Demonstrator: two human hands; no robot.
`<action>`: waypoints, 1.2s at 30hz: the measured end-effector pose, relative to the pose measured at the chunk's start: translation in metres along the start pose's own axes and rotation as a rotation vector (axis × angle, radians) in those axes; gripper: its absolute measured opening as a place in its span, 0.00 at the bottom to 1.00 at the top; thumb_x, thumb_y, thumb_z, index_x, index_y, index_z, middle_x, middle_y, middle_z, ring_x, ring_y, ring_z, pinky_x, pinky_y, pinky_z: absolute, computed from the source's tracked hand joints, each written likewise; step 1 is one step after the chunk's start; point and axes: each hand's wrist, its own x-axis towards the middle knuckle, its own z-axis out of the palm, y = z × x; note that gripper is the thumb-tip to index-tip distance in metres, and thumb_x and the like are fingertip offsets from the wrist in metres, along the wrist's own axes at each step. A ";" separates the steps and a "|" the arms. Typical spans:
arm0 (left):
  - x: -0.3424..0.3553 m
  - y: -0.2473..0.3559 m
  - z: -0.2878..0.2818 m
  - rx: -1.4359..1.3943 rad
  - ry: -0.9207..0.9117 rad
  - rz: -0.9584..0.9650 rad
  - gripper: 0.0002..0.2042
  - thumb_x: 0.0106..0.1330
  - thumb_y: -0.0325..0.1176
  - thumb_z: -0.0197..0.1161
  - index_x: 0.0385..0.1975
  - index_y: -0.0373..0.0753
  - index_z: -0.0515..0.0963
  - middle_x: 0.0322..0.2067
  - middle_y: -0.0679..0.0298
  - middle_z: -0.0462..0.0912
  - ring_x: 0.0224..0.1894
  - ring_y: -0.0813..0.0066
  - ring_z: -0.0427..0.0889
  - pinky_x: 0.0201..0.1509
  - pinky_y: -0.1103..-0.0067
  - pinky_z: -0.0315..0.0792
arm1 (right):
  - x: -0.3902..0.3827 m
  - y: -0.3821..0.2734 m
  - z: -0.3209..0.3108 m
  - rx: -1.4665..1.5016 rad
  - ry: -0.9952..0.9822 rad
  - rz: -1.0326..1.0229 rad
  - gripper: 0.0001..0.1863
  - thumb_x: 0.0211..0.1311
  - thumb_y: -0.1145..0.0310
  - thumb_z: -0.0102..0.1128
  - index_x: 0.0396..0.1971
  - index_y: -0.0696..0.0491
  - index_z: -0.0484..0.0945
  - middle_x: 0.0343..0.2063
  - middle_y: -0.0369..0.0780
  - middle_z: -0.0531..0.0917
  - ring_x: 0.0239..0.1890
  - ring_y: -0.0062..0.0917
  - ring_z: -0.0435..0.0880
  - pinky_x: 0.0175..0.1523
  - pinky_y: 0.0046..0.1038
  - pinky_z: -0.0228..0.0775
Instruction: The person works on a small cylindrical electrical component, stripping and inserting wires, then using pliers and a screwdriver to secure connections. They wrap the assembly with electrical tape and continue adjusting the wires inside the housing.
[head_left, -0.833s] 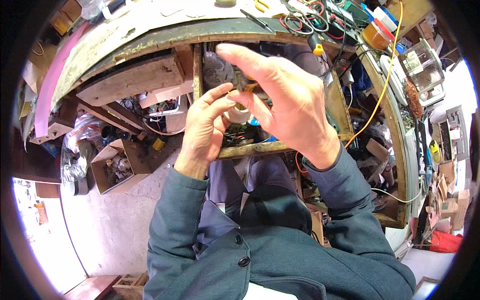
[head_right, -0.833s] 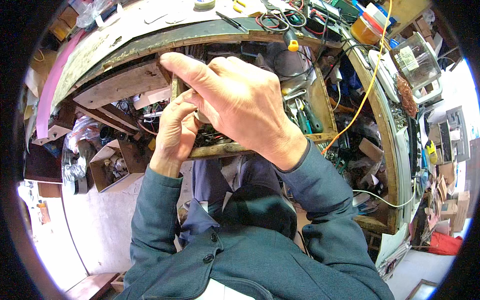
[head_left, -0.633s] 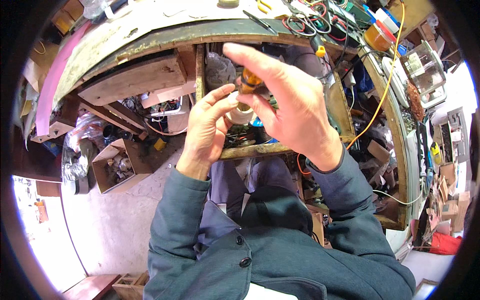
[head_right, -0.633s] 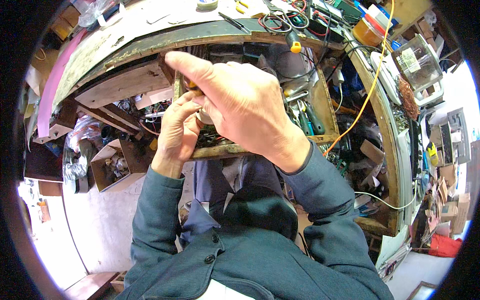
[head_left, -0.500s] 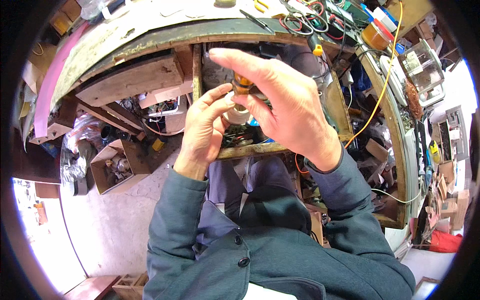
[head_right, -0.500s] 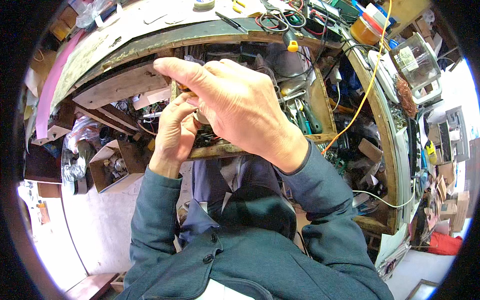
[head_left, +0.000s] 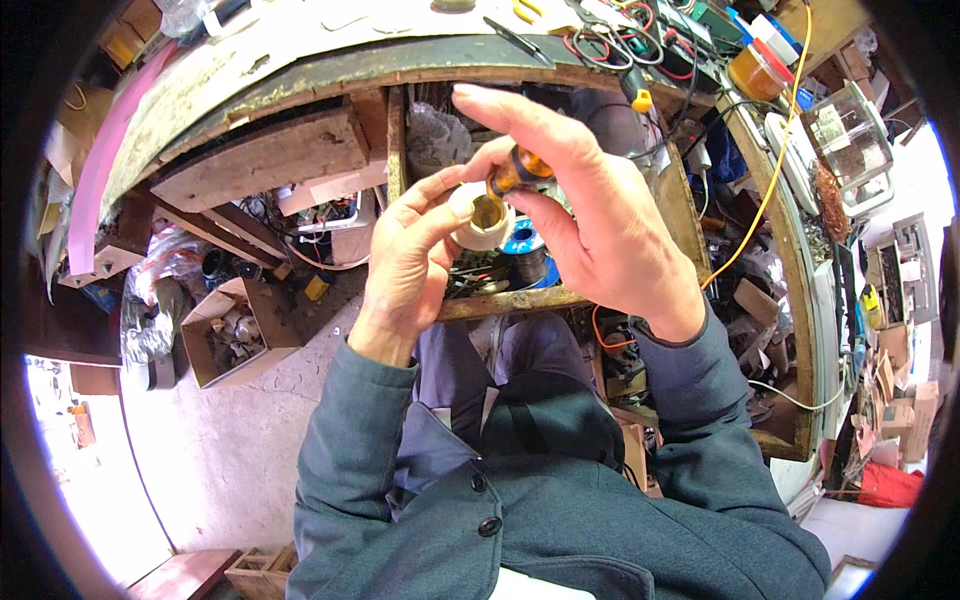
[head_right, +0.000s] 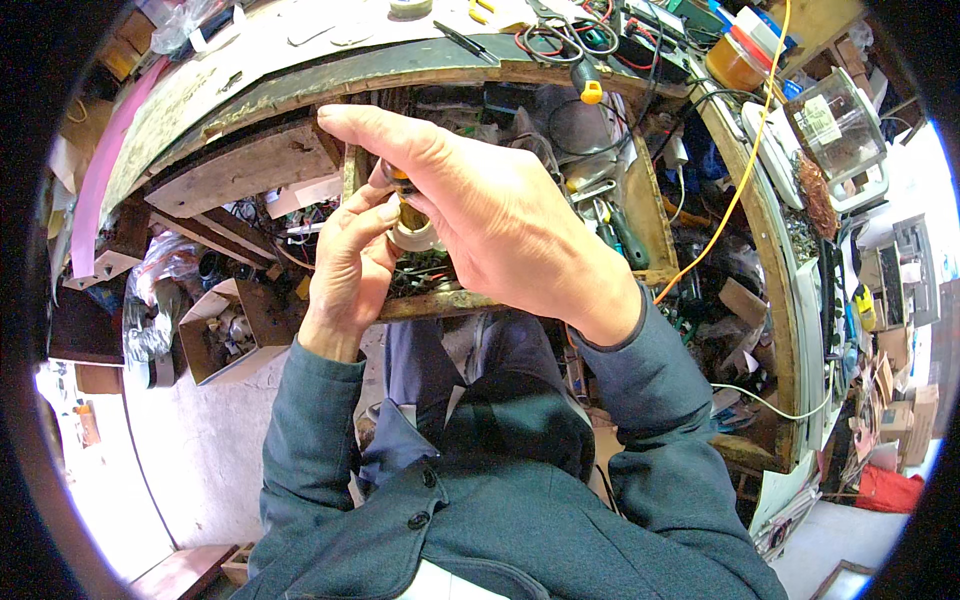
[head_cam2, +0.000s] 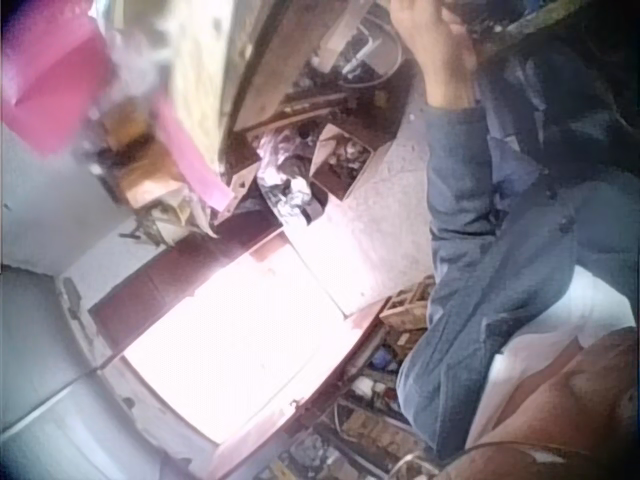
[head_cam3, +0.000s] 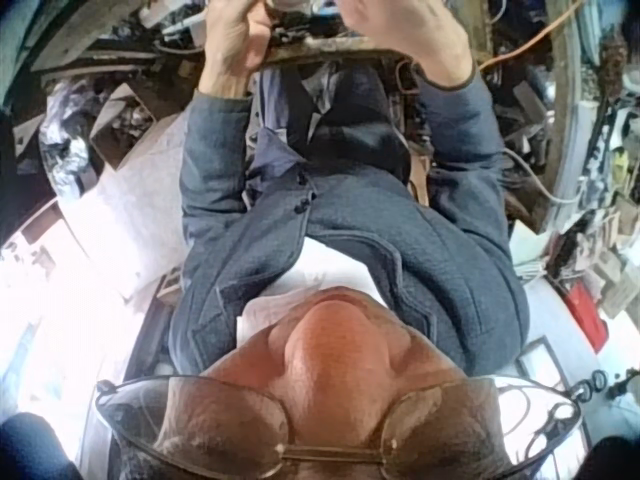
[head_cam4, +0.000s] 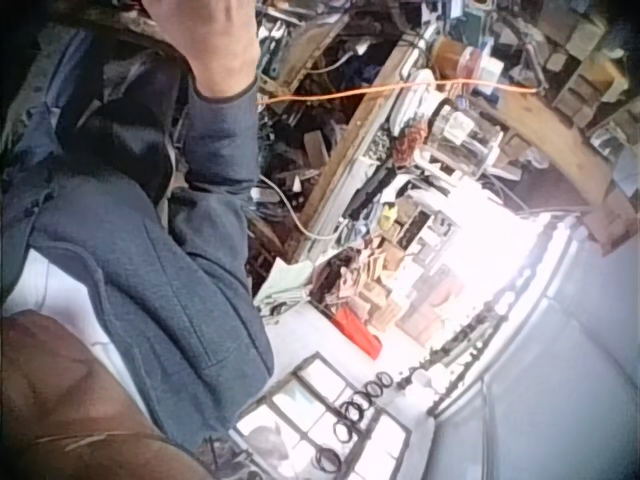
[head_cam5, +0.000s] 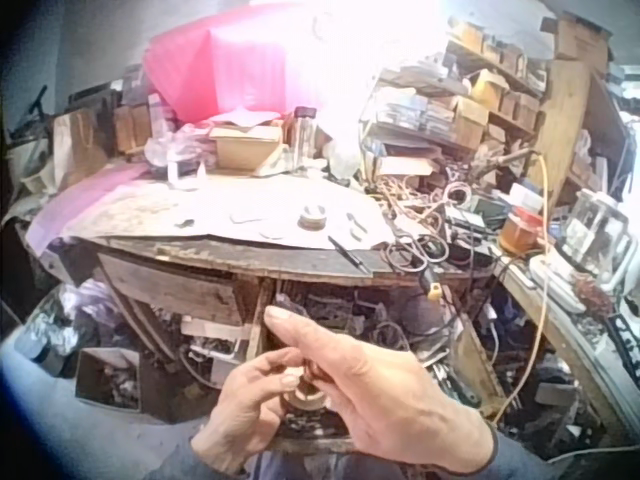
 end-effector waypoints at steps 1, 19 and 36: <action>-0.001 0.001 -0.001 0.013 0.004 -0.004 0.28 0.67 0.29 0.74 0.65 0.29 0.73 0.57 0.54 0.84 0.57 0.67 0.85 0.63 0.70 0.80 | 0.000 -0.001 0.000 -0.007 0.000 -0.011 0.32 0.65 0.88 0.60 0.70 0.57 0.72 0.67 0.47 0.82 0.54 0.37 0.90 0.60 0.34 0.82; -0.008 0.001 0.002 0.104 0.002 0.058 0.30 0.64 0.24 0.75 0.67 0.29 0.73 0.56 0.55 0.84 0.57 0.69 0.84 0.64 0.72 0.79 | -0.011 -0.001 0.004 -0.316 0.096 -0.234 0.28 0.51 0.77 0.81 0.55 0.52 0.87 0.38 0.40 0.91 0.35 0.33 0.90 0.39 0.31 0.81; -0.002 -0.001 -0.005 0.000 -0.016 -0.023 0.29 0.67 0.25 0.73 0.67 0.28 0.73 0.54 0.54 0.86 0.55 0.68 0.86 0.61 0.72 0.81 | -0.006 0.010 0.006 -0.199 0.140 -0.242 0.30 0.53 0.82 0.78 0.59 0.60 0.82 0.46 0.47 0.91 0.38 0.33 0.93 0.43 0.30 0.84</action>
